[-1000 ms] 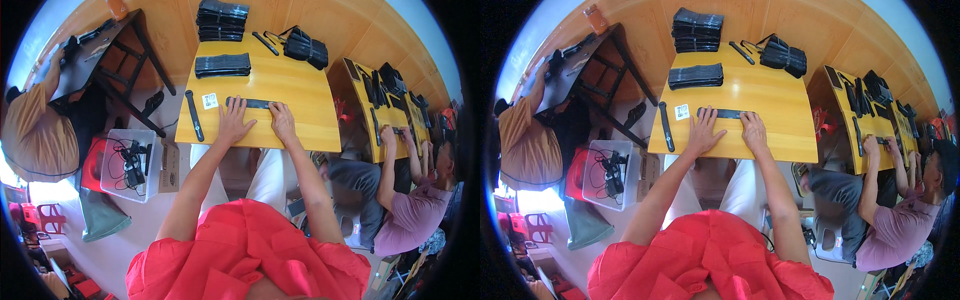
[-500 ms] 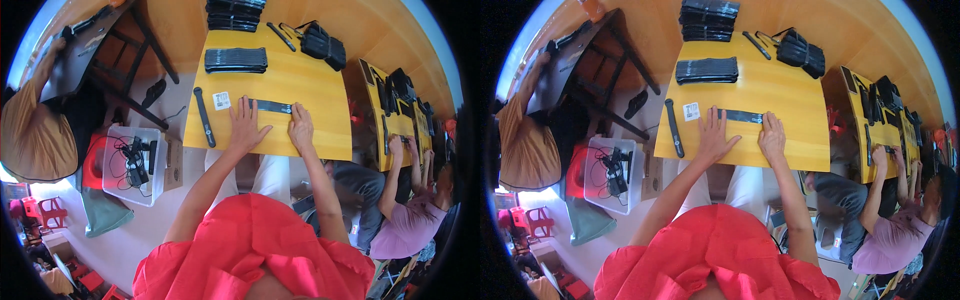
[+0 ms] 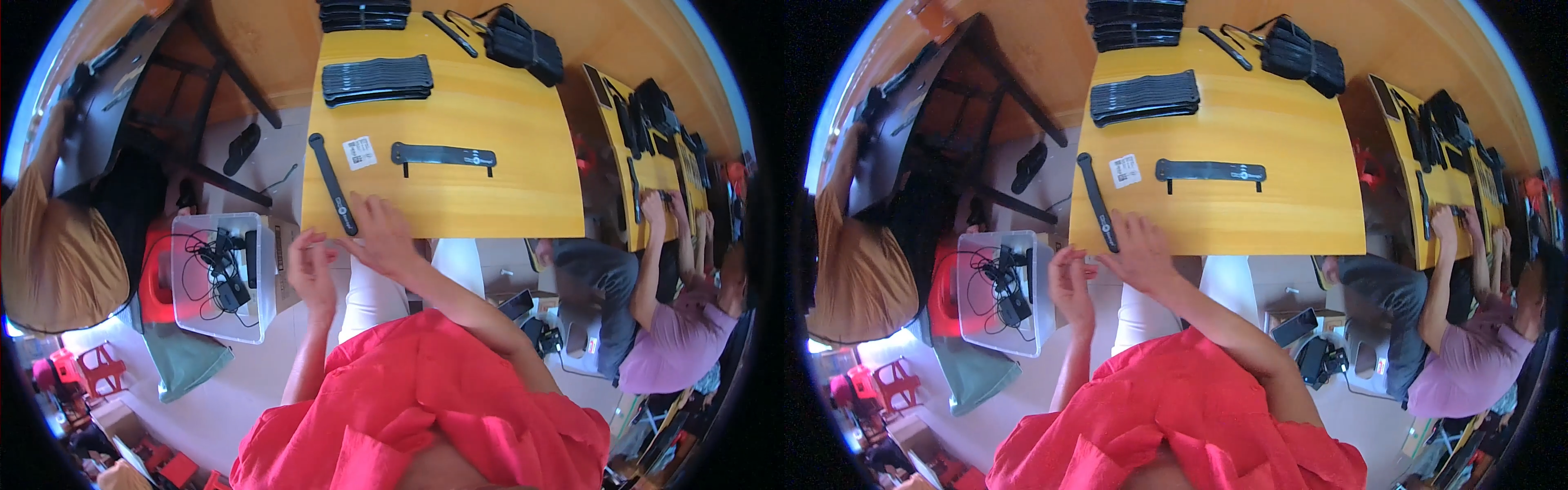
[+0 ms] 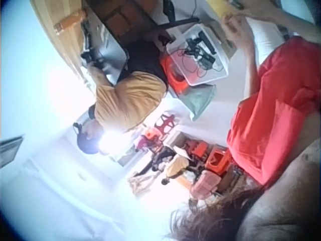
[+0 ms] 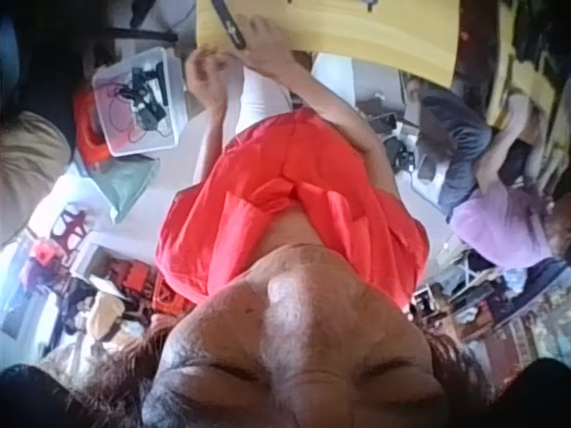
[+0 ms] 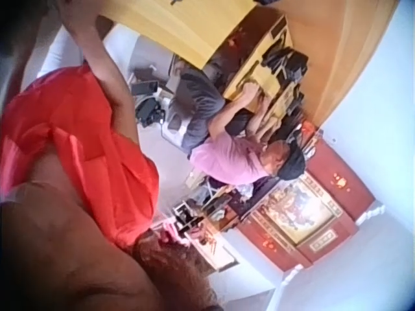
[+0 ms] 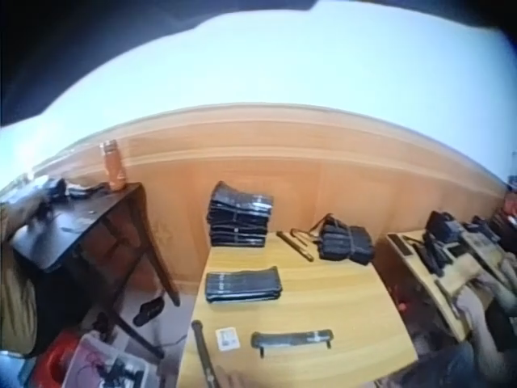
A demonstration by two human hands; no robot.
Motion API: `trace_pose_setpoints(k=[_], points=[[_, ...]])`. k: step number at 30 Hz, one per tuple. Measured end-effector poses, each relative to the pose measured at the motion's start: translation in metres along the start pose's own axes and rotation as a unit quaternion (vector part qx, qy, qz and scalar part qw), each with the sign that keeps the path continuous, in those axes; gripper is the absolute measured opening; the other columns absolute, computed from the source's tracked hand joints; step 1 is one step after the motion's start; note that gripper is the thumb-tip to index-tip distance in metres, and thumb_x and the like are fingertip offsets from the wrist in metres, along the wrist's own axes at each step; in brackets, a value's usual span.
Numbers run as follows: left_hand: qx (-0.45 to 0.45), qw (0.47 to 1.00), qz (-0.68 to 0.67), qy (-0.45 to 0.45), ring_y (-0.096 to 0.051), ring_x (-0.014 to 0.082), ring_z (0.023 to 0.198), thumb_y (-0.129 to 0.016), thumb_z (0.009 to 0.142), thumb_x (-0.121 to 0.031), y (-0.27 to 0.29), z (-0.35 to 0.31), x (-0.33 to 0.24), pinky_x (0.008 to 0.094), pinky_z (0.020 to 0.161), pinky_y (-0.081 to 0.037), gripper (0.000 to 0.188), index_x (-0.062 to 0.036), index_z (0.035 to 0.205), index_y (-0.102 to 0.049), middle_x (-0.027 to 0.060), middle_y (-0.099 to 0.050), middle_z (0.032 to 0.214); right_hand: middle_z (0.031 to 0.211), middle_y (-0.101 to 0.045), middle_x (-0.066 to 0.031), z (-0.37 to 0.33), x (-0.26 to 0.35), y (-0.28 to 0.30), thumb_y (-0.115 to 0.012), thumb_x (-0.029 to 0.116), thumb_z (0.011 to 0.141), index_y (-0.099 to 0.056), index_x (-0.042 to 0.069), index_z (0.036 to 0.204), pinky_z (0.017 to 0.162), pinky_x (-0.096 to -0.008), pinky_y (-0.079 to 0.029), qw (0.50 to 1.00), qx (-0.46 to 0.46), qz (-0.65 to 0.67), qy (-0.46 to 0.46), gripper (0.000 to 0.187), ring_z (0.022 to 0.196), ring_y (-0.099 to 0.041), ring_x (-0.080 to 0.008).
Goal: The recorder is assembling, aligning, and folding black fabric straps using a guide board at a workbench.
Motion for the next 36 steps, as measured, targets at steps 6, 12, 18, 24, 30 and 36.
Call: trace_pose_setpoints(k=[6,12,18,24,30,36], points=[[-0.007,0.994,-0.041,0.099,-0.059,0.0105,0.069,-0.052,0.091,-0.011,0.013,0.013,0.011,0.0213,0.062,-0.048,0.022,-0.0026,0.111,-0.053,0.0081,-0.061,0.092,0.087,-0.052,-0.0139,0.002,-0.024,-0.034,-0.066,0.016,0.072,-0.056,-0.002,0.099,0.066,-0.0373,-0.046,0.997,0.024,-0.054,-0.052,0.034,0.079,-0.055,-0.0298],[0.150,0.954,-0.091,0.242,-0.061,0.0141,0.081,-0.055,0.089,-0.015,-0.051,-0.031,0.028,0.0251,0.069,-0.051,0.027,-0.0025,0.113,-0.055,0.0074,-0.062,0.094,0.081,-0.062,-0.0054,-0.046,-0.053,-0.007,-0.063,0.008,0.081,-0.058,-0.002,0.096,0.058,-0.0216,-0.046,0.891,0.124,0.393,-0.193,0.019,0.070,-0.060,-0.0124],[0.240,0.917,-0.165,0.273,-0.059,0.0125,0.087,-0.058,0.088,-0.016,-0.107,-0.063,0.006,0.0272,0.075,-0.050,0.025,-0.0013,0.108,-0.057,0.0058,-0.061,0.096,0.084,-0.061,-0.0030,-0.085,-0.054,0.059,-0.068,0.001,0.077,-0.060,0.001,0.104,0.061,-0.0205,-0.047,0.797,0.014,0.545,-0.258,0.028,0.072,-0.058,-0.0072],[0.235,0.885,-0.257,0.309,-0.065,0.0140,0.074,-0.057,0.090,-0.019,-0.124,-0.030,-0.028,0.0240,0.066,-0.054,0.022,-0.0022,0.104,-0.059,0.0077,-0.065,0.085,0.090,-0.063,-0.0077,-0.054,-0.048,0.133,-0.066,-0.006,0.073,-0.066,0.002,0.096,0.066,-0.0231,-0.050,0.923,-0.031,0.364,-0.119,0.024,0.082,-0.061,-0.0153],[0.295,0.876,-0.258,0.281,-0.063,0.0104,0.075,-0.059,0.089,-0.017,-0.157,-0.027,-0.063,0.0229,0.067,-0.054,0.023,-0.0009,0.105,-0.059,0.0066,-0.064,0.084,0.085,-0.064,-0.0119,-0.042,-0.026,0.191,-0.066,-0.006,0.072,-0.067,-0.001,0.089,0.064,-0.0269,-0.049,0.973,-0.101,0.206,0.010,0.017,0.076,-0.063,-0.0215],[0.298,0.879,-0.263,0.266,-0.062,0.0102,0.076,-0.062,0.086,-0.011,-0.170,-0.034,-0.073,0.0229,0.068,-0.054,0.025,-0.0007,0.107,-0.058,0.0053,-0.063,0.085,0.082,-0.063,-0.0119,-0.046,-0.023,0.206,-0.065,-0.008,0.070,-0.067,-0.002,0.087,0.064,-0.0268,-0.049,0.979,-0.119,0.161,0.027,0.018,0.074,-0.063,-0.0215]])
Point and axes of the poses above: each hand's wrist, its own z-axis towards the middle knuckle, its own y-axis out of the back of the hand, x = y × z, the point moved 9 cm from there along z, towards the middle knuckle
